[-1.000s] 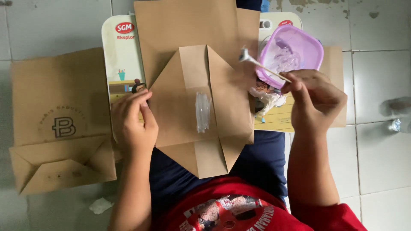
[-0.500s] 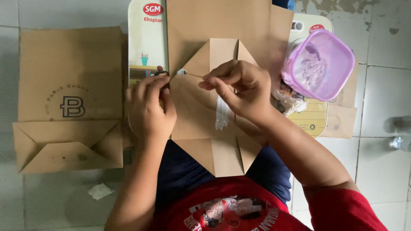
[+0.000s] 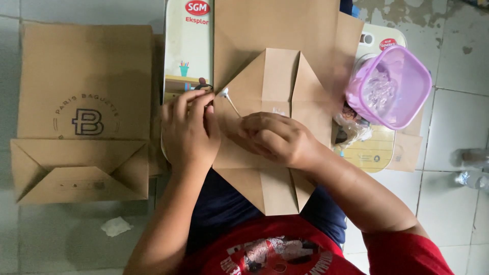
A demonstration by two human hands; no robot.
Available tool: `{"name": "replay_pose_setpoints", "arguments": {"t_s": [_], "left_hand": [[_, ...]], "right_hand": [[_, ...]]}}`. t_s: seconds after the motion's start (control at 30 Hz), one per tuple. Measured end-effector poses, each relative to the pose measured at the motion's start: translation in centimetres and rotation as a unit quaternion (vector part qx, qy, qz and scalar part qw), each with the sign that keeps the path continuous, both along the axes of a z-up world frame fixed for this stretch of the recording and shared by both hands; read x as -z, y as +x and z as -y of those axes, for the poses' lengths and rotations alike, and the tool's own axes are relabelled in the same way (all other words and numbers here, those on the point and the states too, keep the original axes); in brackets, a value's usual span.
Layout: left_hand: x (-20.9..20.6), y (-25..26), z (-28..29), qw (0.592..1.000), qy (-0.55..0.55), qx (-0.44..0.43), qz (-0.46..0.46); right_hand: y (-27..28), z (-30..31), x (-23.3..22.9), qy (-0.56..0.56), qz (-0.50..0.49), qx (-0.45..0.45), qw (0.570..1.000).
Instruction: Applying glue to the bottom flaps of paper bags and folding them to seal the bottom.
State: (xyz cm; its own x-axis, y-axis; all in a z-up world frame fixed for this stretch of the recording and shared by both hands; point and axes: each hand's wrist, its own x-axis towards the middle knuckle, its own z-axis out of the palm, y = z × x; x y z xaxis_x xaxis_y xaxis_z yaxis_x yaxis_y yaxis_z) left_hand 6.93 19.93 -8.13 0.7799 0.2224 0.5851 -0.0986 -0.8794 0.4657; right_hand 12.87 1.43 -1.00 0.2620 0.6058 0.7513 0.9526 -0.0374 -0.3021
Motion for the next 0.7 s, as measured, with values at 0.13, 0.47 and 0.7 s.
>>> {"name": "replay_pose_setpoints", "arguments": {"t_s": [0.13, 0.47, 0.7], "left_hand": [[-0.5, -0.1, 0.0, 1.000, 0.001, -0.001, -0.010], [-0.4, 0.0, 0.1, 1.000, -0.007, 0.003, -0.006], [-0.5, -0.1, 0.0, 1.000, -0.004, 0.007, 0.002]], "right_hand": [[0.8, 0.2, -0.3, -0.011, 0.021, -0.025, 0.999], [0.1, 0.0, 0.0, -0.037, 0.054, -0.037, 0.997], [0.8, 1.1, -0.9, -0.059, 0.052, -0.003, 0.997]]}}
